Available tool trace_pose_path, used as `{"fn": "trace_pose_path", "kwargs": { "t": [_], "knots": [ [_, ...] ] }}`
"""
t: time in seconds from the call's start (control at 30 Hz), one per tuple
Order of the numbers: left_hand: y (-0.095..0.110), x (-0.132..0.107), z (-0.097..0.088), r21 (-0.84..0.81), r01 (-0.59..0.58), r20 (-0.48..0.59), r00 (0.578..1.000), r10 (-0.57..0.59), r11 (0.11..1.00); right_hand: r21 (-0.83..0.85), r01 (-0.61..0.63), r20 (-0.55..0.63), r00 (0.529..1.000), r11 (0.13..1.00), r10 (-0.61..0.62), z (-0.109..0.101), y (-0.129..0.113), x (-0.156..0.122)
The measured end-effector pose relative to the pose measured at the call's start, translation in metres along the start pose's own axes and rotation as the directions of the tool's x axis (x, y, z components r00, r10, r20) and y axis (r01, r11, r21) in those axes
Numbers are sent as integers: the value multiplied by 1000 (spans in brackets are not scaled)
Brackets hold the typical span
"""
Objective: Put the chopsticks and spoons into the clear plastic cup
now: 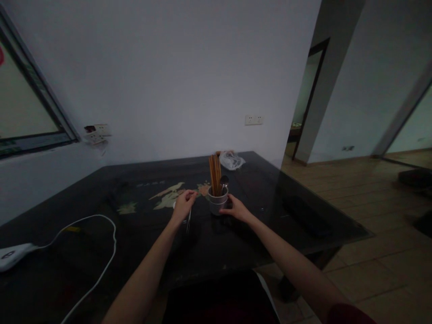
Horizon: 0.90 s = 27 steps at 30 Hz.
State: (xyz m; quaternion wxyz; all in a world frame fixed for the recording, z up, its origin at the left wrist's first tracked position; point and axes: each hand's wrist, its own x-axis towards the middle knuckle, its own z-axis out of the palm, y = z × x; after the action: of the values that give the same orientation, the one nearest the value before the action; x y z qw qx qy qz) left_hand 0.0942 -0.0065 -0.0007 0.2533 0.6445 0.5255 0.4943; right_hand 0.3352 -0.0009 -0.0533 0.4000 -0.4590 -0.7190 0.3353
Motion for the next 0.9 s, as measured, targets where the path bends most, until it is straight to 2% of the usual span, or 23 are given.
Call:
{"fn": "trace_pose_path", "kwargs": {
  "t": [0.2,0.33,0.43,0.53,0.6,0.7,0.8,0.9],
  "knots": [
    [-28,5,-10,152,-57,-29,998,62,987,9,8,24,1000,1000,-9,-11,2,0],
    [-35,6,-17,315,-74,-28,996,87,946,-125,-38,-11,999,991,37,-34,0,-1],
    [-37,7,-20,361,-62,-29,997,78,930,-211,-68,-14,998,975,66,-50,-12,-11],
    [-37,8,-22,390,-33,-32,998,49,920,-218,-86,33,995,972,96,-58,-35,-33],
    [-36,8,-22,421,-12,-29,999,27,907,-174,-81,147,983,982,107,-54,-57,-49],
    [-34,5,-22,468,9,-15,1000,-2,884,-152,-17,302,951,988,63,-37,-89,-64],
    [-30,4,-23,481,15,-11,1000,-11,877,-214,96,363,932,972,-12,-10,-111,-62],
    [-27,4,-26,489,42,-26,999,-33,871,-291,214,437,897,932,-70,16,-124,-48]
  ]
}}
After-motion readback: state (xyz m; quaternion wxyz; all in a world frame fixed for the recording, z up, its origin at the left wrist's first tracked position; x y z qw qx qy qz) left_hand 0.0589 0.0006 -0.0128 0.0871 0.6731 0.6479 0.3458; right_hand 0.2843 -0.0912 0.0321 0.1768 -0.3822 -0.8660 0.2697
